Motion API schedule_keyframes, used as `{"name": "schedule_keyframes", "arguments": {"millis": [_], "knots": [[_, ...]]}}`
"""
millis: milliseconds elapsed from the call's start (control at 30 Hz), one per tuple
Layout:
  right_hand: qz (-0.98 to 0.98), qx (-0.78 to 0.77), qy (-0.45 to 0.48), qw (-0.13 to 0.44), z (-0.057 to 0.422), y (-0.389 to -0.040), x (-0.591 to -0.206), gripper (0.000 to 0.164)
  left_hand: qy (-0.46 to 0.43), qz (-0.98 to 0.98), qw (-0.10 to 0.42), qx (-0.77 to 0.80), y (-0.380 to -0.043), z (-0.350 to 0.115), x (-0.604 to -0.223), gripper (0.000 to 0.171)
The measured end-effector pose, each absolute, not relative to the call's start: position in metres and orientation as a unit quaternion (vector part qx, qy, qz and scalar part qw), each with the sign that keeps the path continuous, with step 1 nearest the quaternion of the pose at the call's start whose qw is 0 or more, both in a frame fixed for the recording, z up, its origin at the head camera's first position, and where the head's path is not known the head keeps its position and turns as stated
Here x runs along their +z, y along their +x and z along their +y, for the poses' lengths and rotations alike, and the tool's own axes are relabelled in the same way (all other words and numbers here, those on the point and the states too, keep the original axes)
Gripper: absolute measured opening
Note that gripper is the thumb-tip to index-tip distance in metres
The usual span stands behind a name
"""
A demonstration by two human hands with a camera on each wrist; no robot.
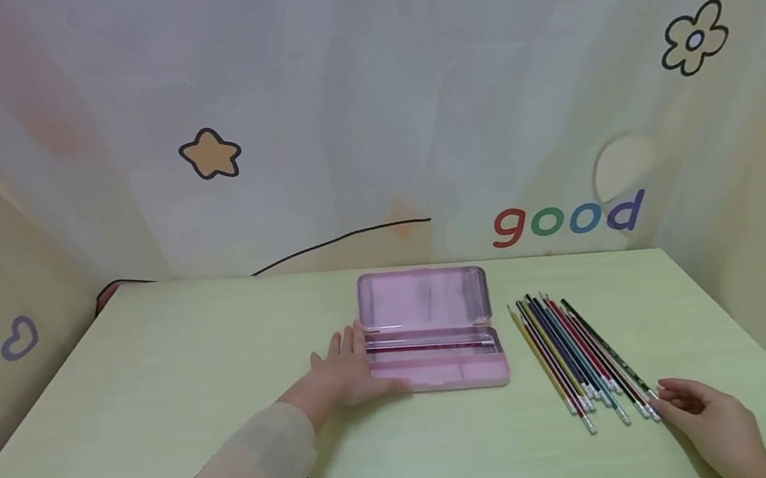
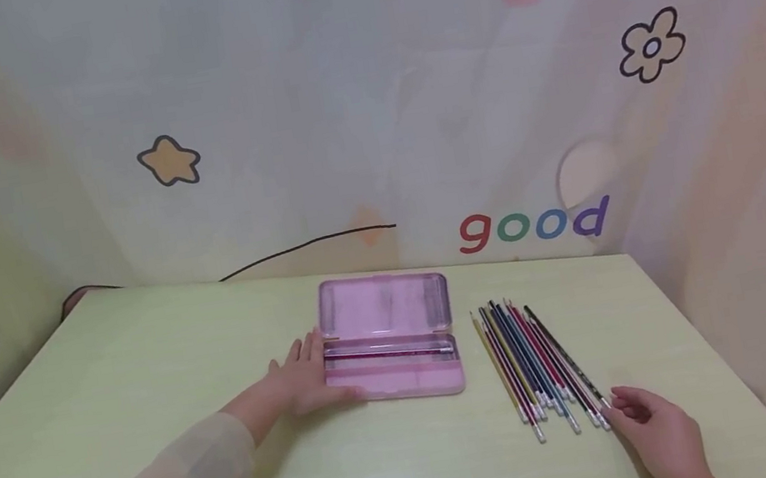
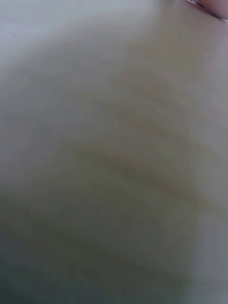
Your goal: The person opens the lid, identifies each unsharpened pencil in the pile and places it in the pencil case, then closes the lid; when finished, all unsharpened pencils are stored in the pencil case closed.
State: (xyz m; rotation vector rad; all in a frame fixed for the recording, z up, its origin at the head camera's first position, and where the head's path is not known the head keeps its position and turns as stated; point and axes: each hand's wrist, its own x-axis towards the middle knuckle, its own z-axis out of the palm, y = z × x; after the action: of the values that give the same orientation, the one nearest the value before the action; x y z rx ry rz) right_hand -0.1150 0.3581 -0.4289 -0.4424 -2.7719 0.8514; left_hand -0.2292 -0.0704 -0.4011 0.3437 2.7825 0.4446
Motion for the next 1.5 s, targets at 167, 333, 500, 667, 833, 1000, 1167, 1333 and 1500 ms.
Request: {"name": "schedule_keyframes", "arguments": {"millis": [167, 333, 500, 667, 833, 1000, 1167, 1333, 1500], "knots": [[-0.942, 0.278, -0.146, 0.120, 0.360, -0.116, -0.428, 0.038, 0.122, 0.968, 0.150, 0.157, -0.228, -0.069, -0.399, 0.124], [-0.937, 0.287, -0.157, 0.120, 0.362, -0.117, -0.422, 0.034, 0.122, 0.969, 0.153, 0.154, -0.228, -0.067, -0.398, 0.124], [-0.903, 0.369, -0.181, 0.124, 0.369, -0.119, -0.411, 0.035, 0.125, 0.968, 0.152, 0.154, -0.229, -0.067, -0.399, 0.125], [-0.875, 0.428, -0.181, 0.135, 0.375, -0.122, -0.401, 0.034, 0.124, 0.969, 0.149, 0.152, -0.230, -0.066, -0.399, 0.125], [-0.867, 0.429, -0.205, 0.147, 0.378, -0.127, -0.394, 0.032, 0.124, 0.969, 0.149, 0.152, -0.229, -0.066, -0.397, 0.125], [-0.850, 0.462, -0.203, 0.152, 0.379, -0.129, -0.388, 0.017, 0.122, 0.969, 0.152, 0.150, -0.229, -0.067, -0.397, 0.125], [-0.795, 0.563, -0.174, 0.147, 0.373, -0.137, -0.383, 0.007, 0.120, 0.970, 0.153, 0.145, -0.229, -0.070, -0.398, 0.125], [-0.738, 0.650, -0.122, 0.134, 0.363, -0.147, -0.380, 0.007, 0.118, 0.969, 0.157, 0.151, -0.228, -0.072, -0.398, 0.125], [-0.736, 0.662, -0.089, 0.106, 0.354, -0.154, -0.380, 0.008, 0.120, 0.969, 0.159, 0.146, -0.227, -0.072, -0.397, 0.124]]}}
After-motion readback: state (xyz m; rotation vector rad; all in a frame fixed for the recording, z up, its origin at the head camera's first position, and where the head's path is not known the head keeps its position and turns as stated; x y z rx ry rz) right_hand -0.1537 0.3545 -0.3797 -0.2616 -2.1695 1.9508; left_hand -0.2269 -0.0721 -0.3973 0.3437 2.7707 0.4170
